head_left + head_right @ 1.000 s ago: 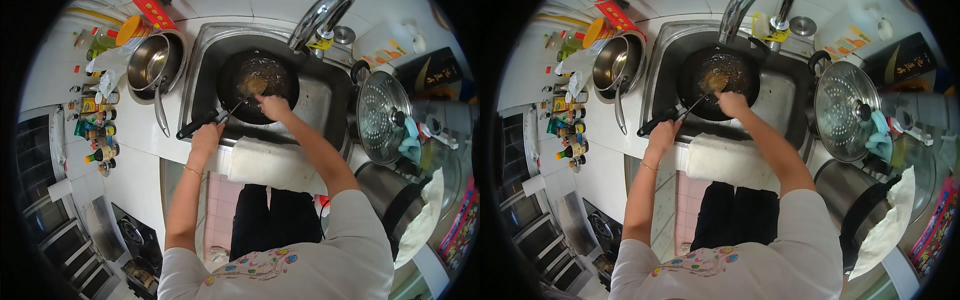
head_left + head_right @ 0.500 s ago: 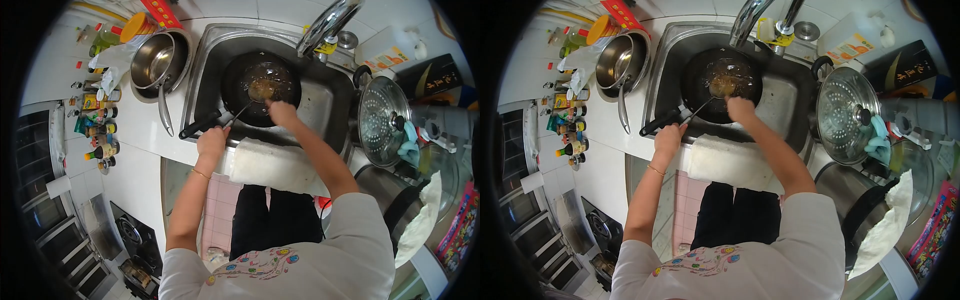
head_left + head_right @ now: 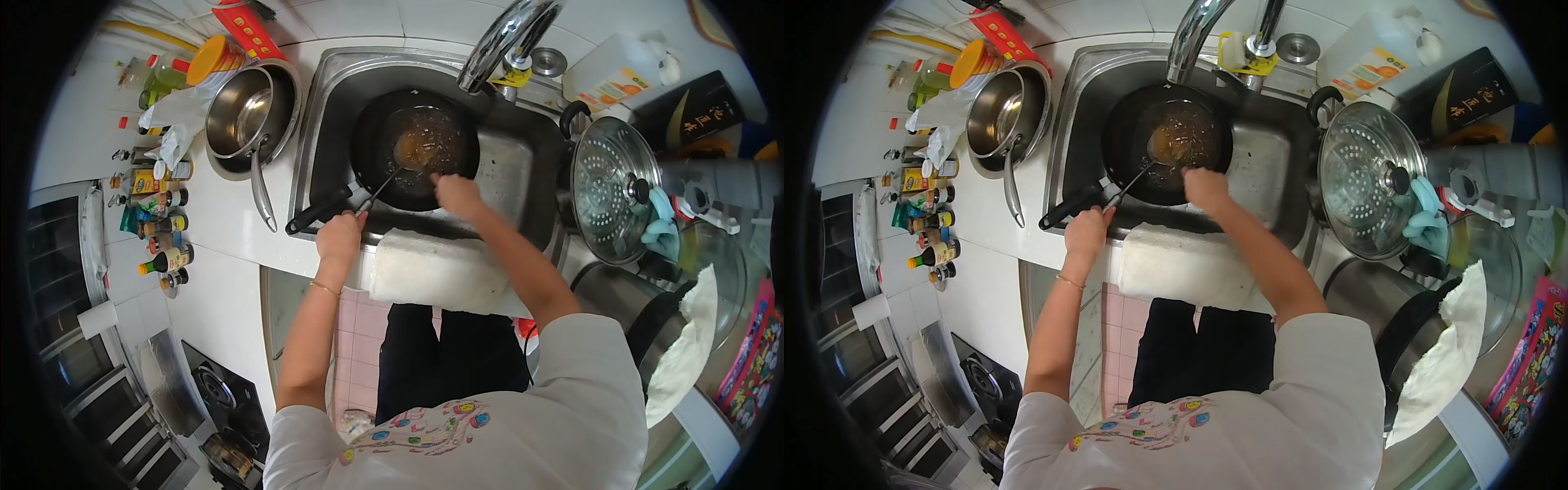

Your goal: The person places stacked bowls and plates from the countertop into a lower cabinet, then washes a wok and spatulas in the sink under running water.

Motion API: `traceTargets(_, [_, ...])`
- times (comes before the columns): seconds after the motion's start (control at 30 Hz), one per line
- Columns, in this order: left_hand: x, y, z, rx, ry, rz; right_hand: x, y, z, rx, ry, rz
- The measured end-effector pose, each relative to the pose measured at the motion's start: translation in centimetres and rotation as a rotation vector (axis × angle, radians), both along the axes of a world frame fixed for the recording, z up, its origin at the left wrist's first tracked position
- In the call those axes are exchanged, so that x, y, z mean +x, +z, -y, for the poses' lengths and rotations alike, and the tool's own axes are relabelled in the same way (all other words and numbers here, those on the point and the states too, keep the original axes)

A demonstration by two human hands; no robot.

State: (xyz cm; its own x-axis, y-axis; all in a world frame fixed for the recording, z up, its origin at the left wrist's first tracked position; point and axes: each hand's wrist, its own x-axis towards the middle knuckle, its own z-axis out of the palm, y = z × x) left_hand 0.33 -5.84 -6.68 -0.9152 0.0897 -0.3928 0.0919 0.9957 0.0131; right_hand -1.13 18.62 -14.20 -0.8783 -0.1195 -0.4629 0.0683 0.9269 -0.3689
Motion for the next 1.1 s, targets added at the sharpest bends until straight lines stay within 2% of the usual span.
traceTargets(0.07, [-0.1, -0.1, -0.1, 0.009, -0.003, -0.007, 0.5, -0.7, 0.6, 0.01, 0.042, 0.018])
traceTargets(0.17, [0.2, -0.4, 0.3, 0.002, -0.016, -0.02, -0.8, -0.7, -1.0, 0.047, -0.125, 0.02])
traceTargets(0.3, [0.1, -0.3, 0.1, 0.013, -0.02, -0.032, 1.1, 0.4, 1.0, -0.046, -0.026, -0.003])
traceTargets(0.43, [0.1, -0.5, 0.2, -0.006, -0.044, -0.03, -1.1, 0.5, -0.4, 0.005, -0.147, 0.096])
traceTargets(0.5, [0.2, -0.3, 0.1, -0.015, -0.04, -0.028, 0.7, 0.3, 1.8, -0.021, -0.042, 0.06])
traceTargets(0.63, [0.0, -0.4, 0.2, 0.0, -0.05, -0.021, -0.6, 0.4, -0.4, -0.019, -0.187, 0.098])
traceTargets(0.8, [0.0, -0.4, -0.1, 0.011, -0.027, -0.016, 1.2, 1.2, 2.4, -0.076, -0.124, 0.069])
traceTargets(0.9, [-0.2, -0.4, 0.2, -0.003, -0.033, -0.016, -0.5, 0.9, 0.3, -0.043, -0.245, 0.09])
traceTargets(1.03, [0.0, -0.4, 0.0, 0.02, -0.003, -0.021, 1.1, 1.4, 2.7, -0.088, -0.094, 0.038])
traceTargets(1.1, [0.0, -0.5, 0.3, 0.03, 0.009, -0.004, 0.9, 0.9, 2.1, -0.046, -0.142, 0.033])
